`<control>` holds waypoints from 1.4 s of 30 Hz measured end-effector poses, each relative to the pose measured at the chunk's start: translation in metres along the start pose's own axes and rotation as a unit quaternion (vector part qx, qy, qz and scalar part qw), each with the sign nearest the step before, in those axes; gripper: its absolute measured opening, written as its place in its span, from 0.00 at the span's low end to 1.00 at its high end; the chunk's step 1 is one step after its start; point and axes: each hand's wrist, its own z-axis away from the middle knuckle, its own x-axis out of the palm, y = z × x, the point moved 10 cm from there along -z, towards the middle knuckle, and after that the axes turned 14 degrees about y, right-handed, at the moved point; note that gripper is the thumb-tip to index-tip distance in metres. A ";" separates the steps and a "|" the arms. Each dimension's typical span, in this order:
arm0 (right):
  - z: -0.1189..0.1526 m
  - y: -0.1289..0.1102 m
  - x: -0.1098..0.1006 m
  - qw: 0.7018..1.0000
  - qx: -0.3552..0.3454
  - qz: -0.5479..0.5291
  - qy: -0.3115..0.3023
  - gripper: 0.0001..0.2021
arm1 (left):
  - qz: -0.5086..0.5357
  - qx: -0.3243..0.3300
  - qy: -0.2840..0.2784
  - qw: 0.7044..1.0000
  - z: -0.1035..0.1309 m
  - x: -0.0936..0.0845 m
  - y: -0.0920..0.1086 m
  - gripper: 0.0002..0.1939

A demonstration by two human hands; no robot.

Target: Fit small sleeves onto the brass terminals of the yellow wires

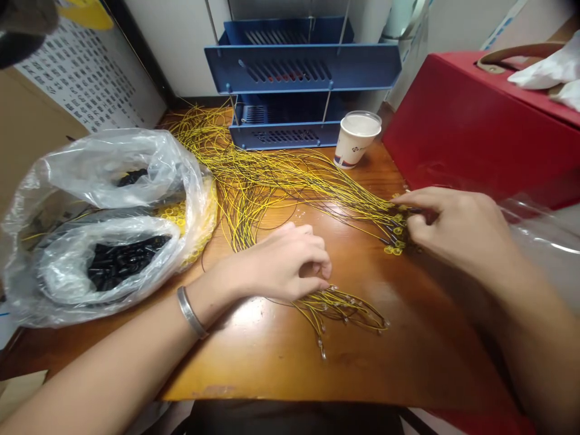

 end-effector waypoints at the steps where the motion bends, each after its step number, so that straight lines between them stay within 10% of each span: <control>1: 0.000 -0.003 -0.003 1.000 0.010 -0.001 0.011 0.18 | 0.001 0.003 -0.001 1.000 0.000 0.000 0.001 0.07; 6: 0.009 -0.063 -0.013 0.988 -0.030 -0.141 0.064 0.10 | -0.008 0.004 -0.007 1.000 0.000 0.002 0.006 0.10; 10: 0.025 -0.115 0.004 0.947 -0.019 -0.319 -0.008 0.03 | -0.024 0.009 -0.010 1.000 0.002 0.007 0.008 0.07; 15: 0.026 -0.107 0.056 0.814 0.278 -0.506 -0.063 0.11 | 0.048 -0.013 0.065 0.997 -0.002 -0.004 -0.001 0.06; 22: 0.008 -0.089 0.082 0.727 0.351 -0.591 -0.006 0.12 | 0.158 -0.136 0.263 0.942 0.001 -0.032 -0.035 0.07; 29: 0.003 -0.105 0.076 0.737 0.252 -0.624 -0.064 0.12 | 0.205 -0.160 0.394 0.882 0.011 -0.050 -0.050 0.08; 38: -0.001 -0.102 0.060 0.790 0.215 -0.575 -0.014 0.04 | 0.211 -0.149 0.409 0.875 0.012 -0.055 -0.047 0.09; 42: 0.002 -0.095 0.067 0.765 0.259 -0.590 0.003 0.07 | 0.185 -0.166 0.393 0.885 0.011 -0.051 -0.048 0.08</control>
